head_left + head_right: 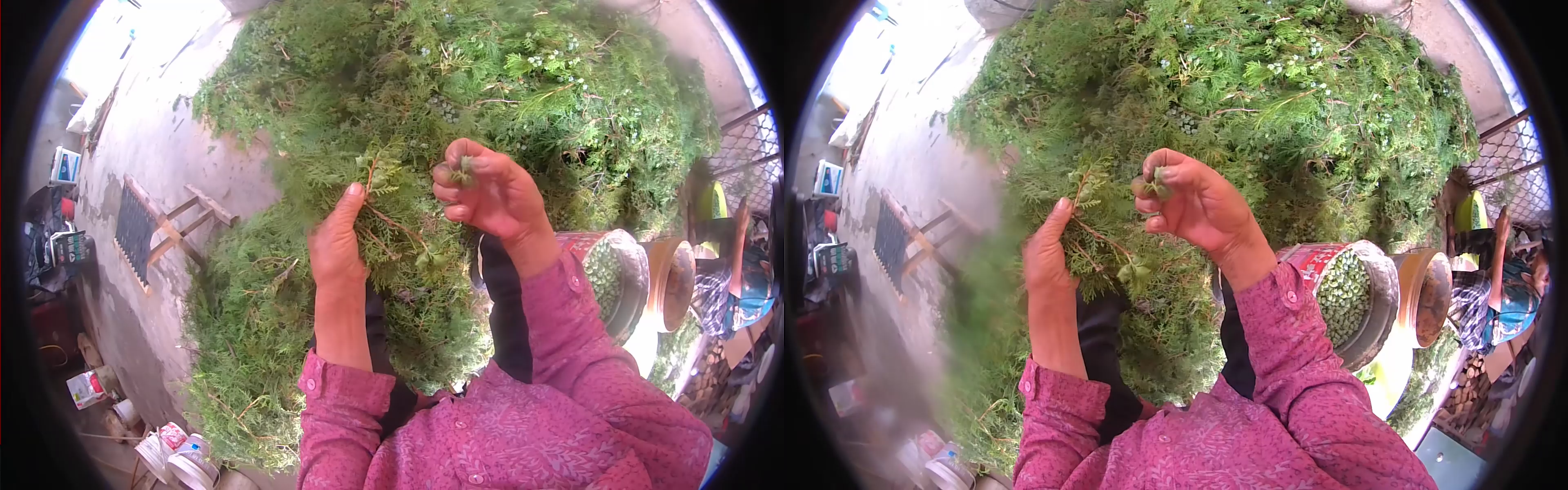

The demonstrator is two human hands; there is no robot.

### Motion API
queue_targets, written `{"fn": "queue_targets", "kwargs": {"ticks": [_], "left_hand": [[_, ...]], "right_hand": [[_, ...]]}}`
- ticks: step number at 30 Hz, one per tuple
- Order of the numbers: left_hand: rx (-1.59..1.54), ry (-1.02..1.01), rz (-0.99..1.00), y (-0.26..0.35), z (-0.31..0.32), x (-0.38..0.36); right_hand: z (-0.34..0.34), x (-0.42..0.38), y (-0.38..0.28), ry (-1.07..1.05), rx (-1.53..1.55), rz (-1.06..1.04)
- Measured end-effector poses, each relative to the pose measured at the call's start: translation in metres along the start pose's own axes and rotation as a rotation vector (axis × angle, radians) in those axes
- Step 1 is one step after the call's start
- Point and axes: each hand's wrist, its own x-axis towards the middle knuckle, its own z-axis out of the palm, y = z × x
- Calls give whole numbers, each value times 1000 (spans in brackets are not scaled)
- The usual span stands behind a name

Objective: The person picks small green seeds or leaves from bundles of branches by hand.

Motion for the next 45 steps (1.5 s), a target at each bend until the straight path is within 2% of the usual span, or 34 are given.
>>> {"fn": "queue_targets", "kwargs": {"ticks": [2,7,10,12,17,19,22,23,25,27,29,30,32,33,34,35,36,38,40,41,42,43,44,45], "left_hand": [[-22,-5,43,0,1,-1],[13,-18,-51,1,-1,-1],[25,-20,11,-1,1,1],[10,-50,3,0,3,-1],[65,-140,-7,-3,5,-7],[264,-177,65,-2,13,-15],[342,-249,96,-4,14,-16],[345,-250,96,-5,14,-17],[361,-313,174,-10,12,-16],[368,-333,216,-14,12,-16],[374,-353,260,-15,15,-17],[398,-328,246,-12,20,-18],[425,-305,232,-10,22,-17],[639,-293,323,-12,17,-14],[853,-280,414,-15,12,-11],[853,-281,413,-19,7,-7],[837,-282,469,-23,4,-4],[824,-287,527,-23,2,-2],[698,-177,353,-10,10,-11],[699,-178,354,-7,10,-10],[511,-127,259,-5,8,-9],[320,-74,166,-1,7,-9],[206,-128,52,5,8,-11],[205,-127,52,9,11,-13]], "right_hand": [[4,1,-4,-6,58,20],[-2,3,-5,82,103,-7],[-1,2,-8,13,66,-18],[6,1,-6,123,-59,-71],[10,6,1,154,-251,-113],[12,9,4,152,-319,-127],[31,11,8,270,-856,-124],[30,12,12,271,-854,-126],[25,14,20,239,-1145,-204],[22,16,26,276,-1178,-201],[16,18,28,277,-1393,-426],[19,18,28,277,-1392,-427],[26,15,25,349,-1239,-243],[25,17,24,350,-1237,-244],[21,19,21,354,-1210,-104],[18,20,19,356,-1181,36],[16,19,18,357,-1181,34],[13,17,16,222,-1057,154],[20,10,7,149,-1015,202],[22,6,3,73,-974,255],[19,3,1,71,-975,257],[15,1,-1,24,-689,117],[12,-1,-3,-20,-399,-18],[10,-2,-7,-20,-399,-17]]}}
